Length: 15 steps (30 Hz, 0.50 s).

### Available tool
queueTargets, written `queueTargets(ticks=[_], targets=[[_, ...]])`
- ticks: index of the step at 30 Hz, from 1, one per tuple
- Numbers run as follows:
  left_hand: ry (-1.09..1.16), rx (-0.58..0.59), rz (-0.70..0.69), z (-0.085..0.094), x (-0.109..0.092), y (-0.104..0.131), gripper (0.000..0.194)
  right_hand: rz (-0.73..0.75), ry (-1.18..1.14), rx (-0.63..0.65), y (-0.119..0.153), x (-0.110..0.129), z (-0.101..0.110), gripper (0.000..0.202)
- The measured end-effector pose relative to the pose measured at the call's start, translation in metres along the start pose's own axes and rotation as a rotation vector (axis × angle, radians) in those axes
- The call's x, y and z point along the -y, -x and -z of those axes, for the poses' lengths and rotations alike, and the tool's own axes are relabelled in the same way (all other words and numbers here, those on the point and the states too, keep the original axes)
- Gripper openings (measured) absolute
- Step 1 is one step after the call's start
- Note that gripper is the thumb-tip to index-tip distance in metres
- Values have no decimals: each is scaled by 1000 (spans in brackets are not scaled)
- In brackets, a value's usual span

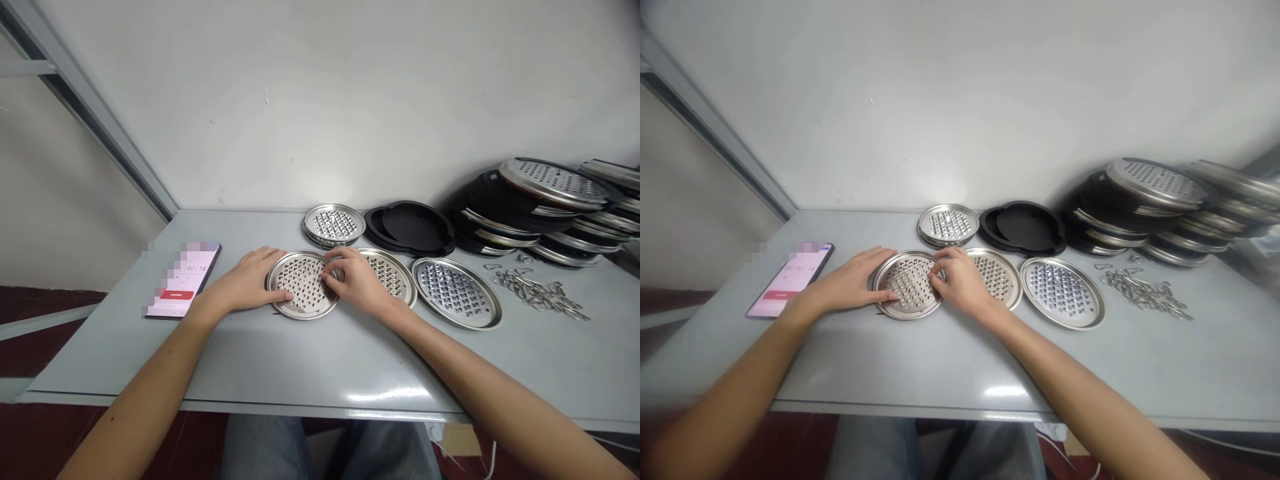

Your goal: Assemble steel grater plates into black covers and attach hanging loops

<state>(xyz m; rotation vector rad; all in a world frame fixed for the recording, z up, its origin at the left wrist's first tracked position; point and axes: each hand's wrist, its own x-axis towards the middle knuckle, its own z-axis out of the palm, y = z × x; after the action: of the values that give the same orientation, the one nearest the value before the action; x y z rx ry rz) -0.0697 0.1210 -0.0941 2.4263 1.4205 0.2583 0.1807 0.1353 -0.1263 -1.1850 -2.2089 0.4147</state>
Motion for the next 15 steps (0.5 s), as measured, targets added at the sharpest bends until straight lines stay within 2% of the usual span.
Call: queueTargets(ticks=[6, 15], targets=[[-5, -10, 0, -1, -1, -1, 76, 58, 72, 9, -1, 2, -1, 14], [-18, 62, 4, 3, 2, 3, 66, 99, 92, 51, -3, -1, 2, 15]])
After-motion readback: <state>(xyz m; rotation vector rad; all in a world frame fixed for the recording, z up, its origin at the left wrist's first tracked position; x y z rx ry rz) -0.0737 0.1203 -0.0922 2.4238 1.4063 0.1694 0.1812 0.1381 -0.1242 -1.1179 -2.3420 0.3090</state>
